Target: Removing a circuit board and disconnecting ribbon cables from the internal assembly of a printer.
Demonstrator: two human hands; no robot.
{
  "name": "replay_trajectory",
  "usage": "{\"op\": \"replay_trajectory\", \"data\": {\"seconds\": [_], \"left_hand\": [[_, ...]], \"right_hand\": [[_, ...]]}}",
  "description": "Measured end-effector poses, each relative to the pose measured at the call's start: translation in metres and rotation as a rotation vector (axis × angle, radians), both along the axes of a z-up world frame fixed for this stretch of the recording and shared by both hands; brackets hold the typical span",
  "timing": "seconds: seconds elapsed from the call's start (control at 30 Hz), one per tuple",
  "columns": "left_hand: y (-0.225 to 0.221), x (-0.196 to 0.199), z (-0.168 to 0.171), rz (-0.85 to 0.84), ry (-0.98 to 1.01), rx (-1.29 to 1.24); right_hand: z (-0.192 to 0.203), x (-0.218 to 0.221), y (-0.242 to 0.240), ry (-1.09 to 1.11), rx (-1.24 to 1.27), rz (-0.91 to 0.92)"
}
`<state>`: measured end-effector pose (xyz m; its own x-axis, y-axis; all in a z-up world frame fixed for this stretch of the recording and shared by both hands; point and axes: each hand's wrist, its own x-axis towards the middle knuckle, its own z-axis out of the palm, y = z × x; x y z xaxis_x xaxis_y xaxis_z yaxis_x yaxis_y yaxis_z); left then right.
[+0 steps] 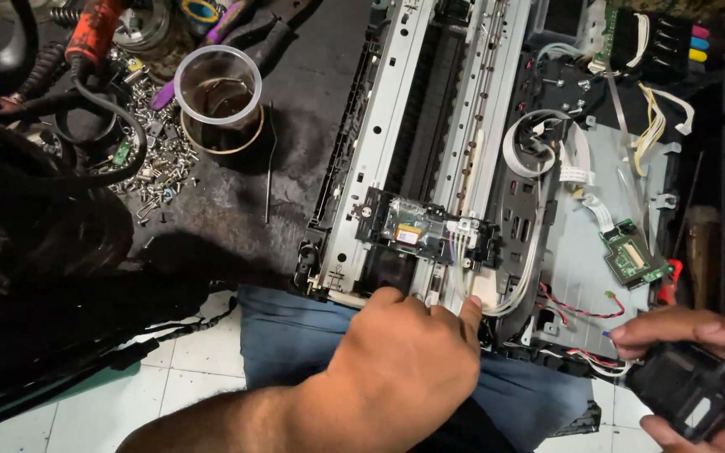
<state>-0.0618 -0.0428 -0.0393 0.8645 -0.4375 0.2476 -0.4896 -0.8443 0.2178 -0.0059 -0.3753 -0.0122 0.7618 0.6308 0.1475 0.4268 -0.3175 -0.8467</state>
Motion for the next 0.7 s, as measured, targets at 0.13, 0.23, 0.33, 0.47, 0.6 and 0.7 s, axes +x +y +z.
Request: {"op": "replay_trajectory", "data": {"seconds": [0.13, 0.23, 0.33, 0.47, 0.6, 0.7], "left_hand": [[0.008, 0.001, 0.007, -0.028, -0.008, -0.003], [0.03, 0.006, 0.023, -0.057, 0.007, 0.036], [0.055, 0.01, 0.042, -0.116, 0.019, -0.118], [0.066, 0.002, 0.051, -0.156, 0.055, -0.492], [0.041, -0.01, 0.058, -0.229, 0.348, -0.937], [0.024, -0.019, 0.037, -0.295, 0.43, -0.88]], "right_hand": [[0.005, -0.004, 0.012, -0.067, -0.063, -0.06], [-0.003, -0.001, 0.006, -0.108, 0.018, -0.001], [0.01, -0.003, 0.007, -0.13, 0.019, -0.023], [0.039, -0.021, 0.042, 0.042, -0.417, -0.396], [0.005, -0.011, 0.052, -0.466, -0.351, -0.043], [0.029, -0.054, 0.099, -0.23, -0.553, -0.226]]}}
